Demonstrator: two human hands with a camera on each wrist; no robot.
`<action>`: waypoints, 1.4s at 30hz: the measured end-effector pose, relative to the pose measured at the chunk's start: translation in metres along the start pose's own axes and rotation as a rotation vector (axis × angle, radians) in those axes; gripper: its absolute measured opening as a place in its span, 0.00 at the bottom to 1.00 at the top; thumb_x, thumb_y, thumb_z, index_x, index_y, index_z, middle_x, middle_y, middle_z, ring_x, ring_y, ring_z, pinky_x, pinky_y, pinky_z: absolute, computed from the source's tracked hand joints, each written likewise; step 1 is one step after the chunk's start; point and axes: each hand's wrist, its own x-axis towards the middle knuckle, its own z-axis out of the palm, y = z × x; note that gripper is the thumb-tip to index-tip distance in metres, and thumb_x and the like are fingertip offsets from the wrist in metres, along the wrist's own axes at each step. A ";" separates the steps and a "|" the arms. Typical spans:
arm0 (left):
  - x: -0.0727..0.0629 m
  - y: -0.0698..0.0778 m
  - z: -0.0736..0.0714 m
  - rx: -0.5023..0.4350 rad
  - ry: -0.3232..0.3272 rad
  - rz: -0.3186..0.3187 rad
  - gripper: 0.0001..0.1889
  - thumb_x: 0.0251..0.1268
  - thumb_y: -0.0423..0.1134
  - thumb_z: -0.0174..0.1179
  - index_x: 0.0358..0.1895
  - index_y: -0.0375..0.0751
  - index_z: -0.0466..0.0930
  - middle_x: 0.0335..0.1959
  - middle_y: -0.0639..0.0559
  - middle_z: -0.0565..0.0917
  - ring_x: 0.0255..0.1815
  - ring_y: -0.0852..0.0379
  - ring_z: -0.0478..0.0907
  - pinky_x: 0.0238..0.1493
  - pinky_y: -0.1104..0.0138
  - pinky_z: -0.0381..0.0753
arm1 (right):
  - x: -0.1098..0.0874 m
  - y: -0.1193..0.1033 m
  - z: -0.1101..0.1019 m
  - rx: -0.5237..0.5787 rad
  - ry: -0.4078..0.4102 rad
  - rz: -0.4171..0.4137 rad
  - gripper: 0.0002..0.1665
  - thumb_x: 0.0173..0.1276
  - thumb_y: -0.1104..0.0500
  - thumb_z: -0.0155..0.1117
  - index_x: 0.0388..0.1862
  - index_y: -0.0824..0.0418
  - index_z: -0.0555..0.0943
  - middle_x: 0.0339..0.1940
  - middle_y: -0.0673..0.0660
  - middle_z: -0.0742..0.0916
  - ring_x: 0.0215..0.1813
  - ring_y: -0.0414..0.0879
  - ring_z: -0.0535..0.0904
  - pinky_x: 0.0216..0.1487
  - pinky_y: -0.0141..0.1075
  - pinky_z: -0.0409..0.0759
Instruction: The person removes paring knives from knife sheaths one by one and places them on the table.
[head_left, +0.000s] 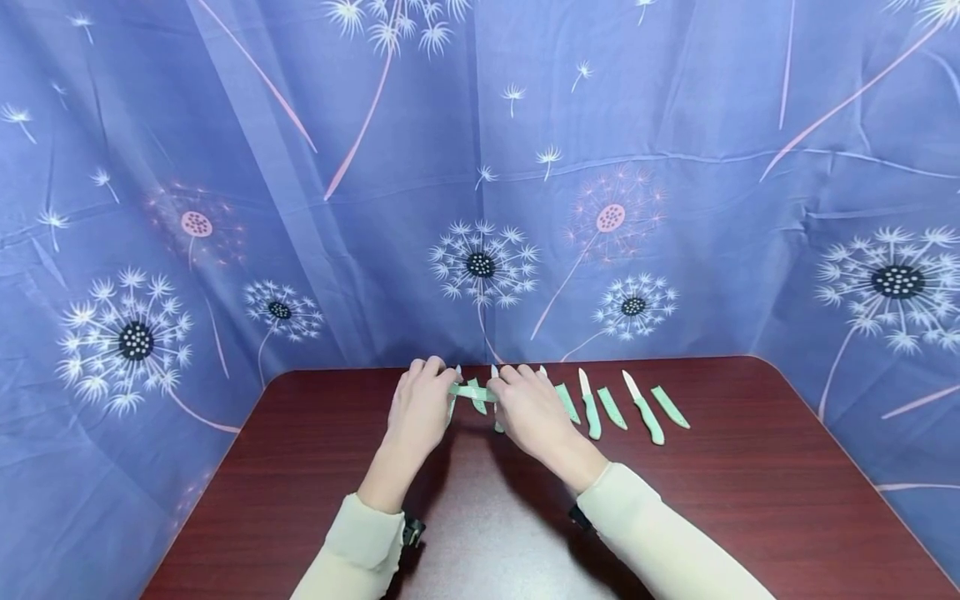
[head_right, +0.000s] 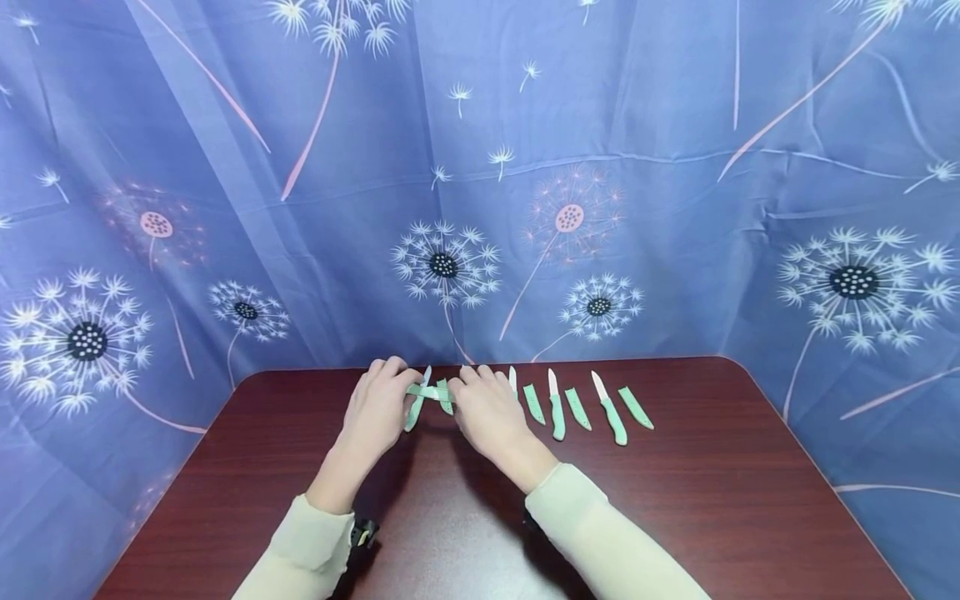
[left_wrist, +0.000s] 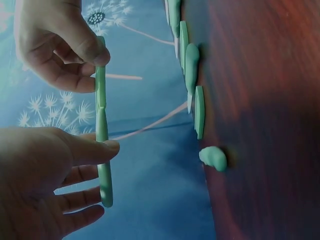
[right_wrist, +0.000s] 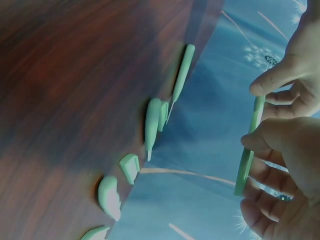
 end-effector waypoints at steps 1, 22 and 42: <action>0.000 0.002 0.001 0.003 0.001 0.007 0.11 0.58 0.28 0.76 0.42 0.46 0.91 0.41 0.49 0.82 0.42 0.43 0.77 0.41 0.53 0.81 | -0.002 0.002 0.000 0.001 0.008 -0.010 0.13 0.55 0.68 0.77 0.38 0.58 0.85 0.34 0.54 0.82 0.39 0.55 0.78 0.36 0.44 0.76; -0.005 0.036 0.012 0.029 -0.018 0.077 0.11 0.55 0.30 0.77 0.40 0.48 0.90 0.39 0.53 0.83 0.41 0.46 0.78 0.37 0.58 0.79 | -0.034 0.028 -0.011 0.057 0.028 -0.015 0.18 0.54 0.68 0.76 0.45 0.60 0.86 0.36 0.54 0.81 0.38 0.55 0.76 0.39 0.43 0.77; -0.011 0.047 0.023 0.043 -0.046 0.097 0.13 0.54 0.33 0.80 0.42 0.49 0.89 0.37 0.54 0.81 0.40 0.48 0.76 0.35 0.61 0.77 | -0.051 0.038 -0.007 0.068 0.060 -0.009 0.16 0.57 0.66 0.81 0.44 0.59 0.86 0.36 0.52 0.79 0.37 0.53 0.75 0.36 0.41 0.75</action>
